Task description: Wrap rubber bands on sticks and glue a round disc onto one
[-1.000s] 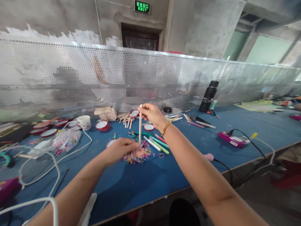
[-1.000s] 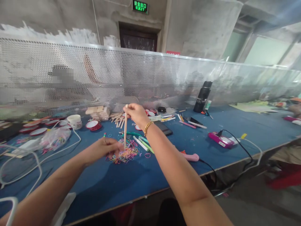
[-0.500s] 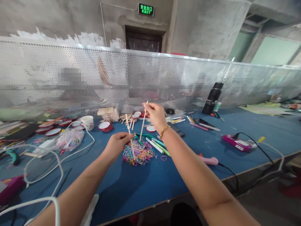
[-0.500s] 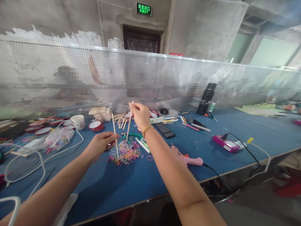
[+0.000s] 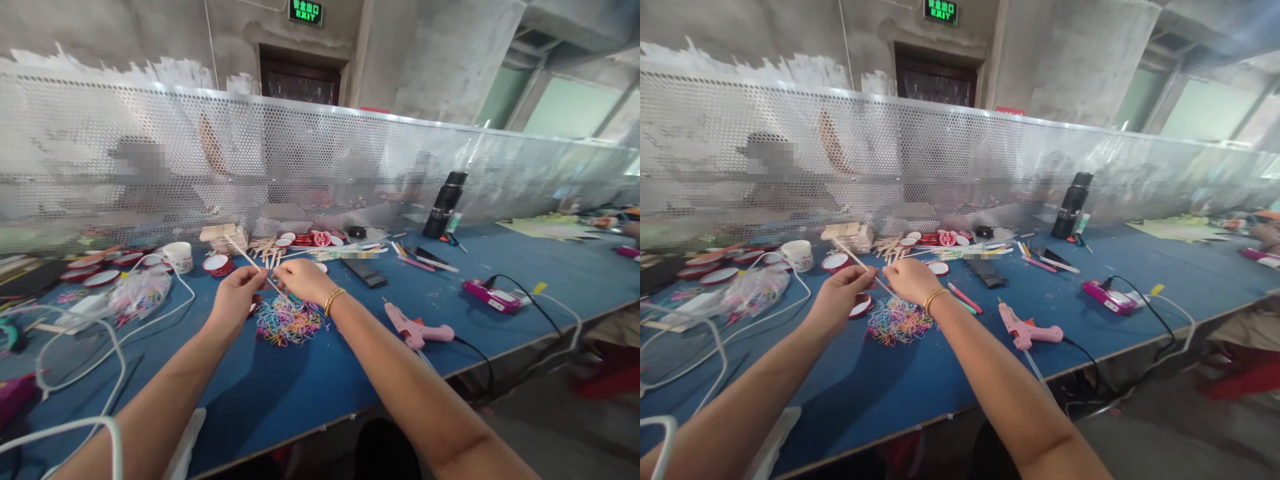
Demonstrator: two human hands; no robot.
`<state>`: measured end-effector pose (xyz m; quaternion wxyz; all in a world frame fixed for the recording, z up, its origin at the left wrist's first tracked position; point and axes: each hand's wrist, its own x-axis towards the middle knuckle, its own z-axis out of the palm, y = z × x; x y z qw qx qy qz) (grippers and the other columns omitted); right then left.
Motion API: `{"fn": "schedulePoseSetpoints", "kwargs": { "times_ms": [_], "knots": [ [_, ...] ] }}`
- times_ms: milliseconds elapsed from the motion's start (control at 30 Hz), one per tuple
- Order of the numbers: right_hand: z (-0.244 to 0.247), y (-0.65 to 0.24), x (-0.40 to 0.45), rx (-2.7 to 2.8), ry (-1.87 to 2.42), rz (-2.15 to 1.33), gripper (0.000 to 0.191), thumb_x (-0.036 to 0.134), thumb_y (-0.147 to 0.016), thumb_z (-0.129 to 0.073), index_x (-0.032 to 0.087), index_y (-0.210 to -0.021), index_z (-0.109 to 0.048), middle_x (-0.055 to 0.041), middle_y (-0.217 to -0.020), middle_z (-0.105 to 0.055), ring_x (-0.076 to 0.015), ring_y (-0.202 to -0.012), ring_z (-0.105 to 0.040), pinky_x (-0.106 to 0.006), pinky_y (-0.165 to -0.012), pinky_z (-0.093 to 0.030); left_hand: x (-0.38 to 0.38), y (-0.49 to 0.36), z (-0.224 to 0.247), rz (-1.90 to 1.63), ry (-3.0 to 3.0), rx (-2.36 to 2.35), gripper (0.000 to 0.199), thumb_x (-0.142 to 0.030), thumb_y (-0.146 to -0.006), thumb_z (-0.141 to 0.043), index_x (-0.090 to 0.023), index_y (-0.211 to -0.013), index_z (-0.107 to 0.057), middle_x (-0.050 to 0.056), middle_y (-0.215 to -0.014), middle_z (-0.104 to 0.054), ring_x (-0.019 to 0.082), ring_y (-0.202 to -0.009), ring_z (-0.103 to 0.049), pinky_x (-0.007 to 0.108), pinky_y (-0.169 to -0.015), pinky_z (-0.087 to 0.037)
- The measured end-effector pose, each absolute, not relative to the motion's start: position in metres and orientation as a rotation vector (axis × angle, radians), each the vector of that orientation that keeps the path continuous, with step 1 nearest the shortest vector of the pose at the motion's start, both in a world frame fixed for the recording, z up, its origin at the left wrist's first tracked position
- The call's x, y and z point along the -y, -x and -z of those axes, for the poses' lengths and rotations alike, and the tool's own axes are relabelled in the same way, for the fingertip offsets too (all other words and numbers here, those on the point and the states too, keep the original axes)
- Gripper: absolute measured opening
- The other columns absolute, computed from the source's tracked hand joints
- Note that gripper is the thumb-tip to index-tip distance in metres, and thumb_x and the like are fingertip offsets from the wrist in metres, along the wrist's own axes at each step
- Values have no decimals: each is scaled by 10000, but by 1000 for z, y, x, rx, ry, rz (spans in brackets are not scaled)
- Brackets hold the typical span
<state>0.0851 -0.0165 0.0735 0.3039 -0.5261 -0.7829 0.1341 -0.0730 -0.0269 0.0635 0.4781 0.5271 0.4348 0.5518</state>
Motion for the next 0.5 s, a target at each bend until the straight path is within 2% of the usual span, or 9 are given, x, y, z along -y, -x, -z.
{"fn": "schedulePoseSetpoints", "kwargs": {
  "times_ms": [233,400,500],
  "knots": [
    [-54,-73,62,1968,1332,-278,216,286,-911,-500,174,-810,-654,-9,-744,-655,-106,-675,-537,-214,-609,-323,26,72,-64,-1326,-1271,-986,439,-444,-530,-821,-138,-817,-692,23,-642,-631,112,-577,-557,179,-459,-365],
    [-66,-106,62,1942,1297,-329,233,330,-912,-505,203,-929,-699,-17,-856,-702,-116,-767,-601,-219,-699,-391,23,75,-64,-1420,-1201,-908,371,-405,-564,-816,-140,-791,-691,14,-674,-618,91,-611,-566,155,-470,-386],
    [-73,-132,45,1848,1497,-92,183,287,-878,-548,215,-952,-700,-29,-931,-710,-143,-856,-621,-252,-766,-413,21,77,-65,-1511,-1150,-891,338,-396,-597,-798,-146,-799,-690,11,-701,-628,86,-626,-580,158,-503,-421]
  ]
}}
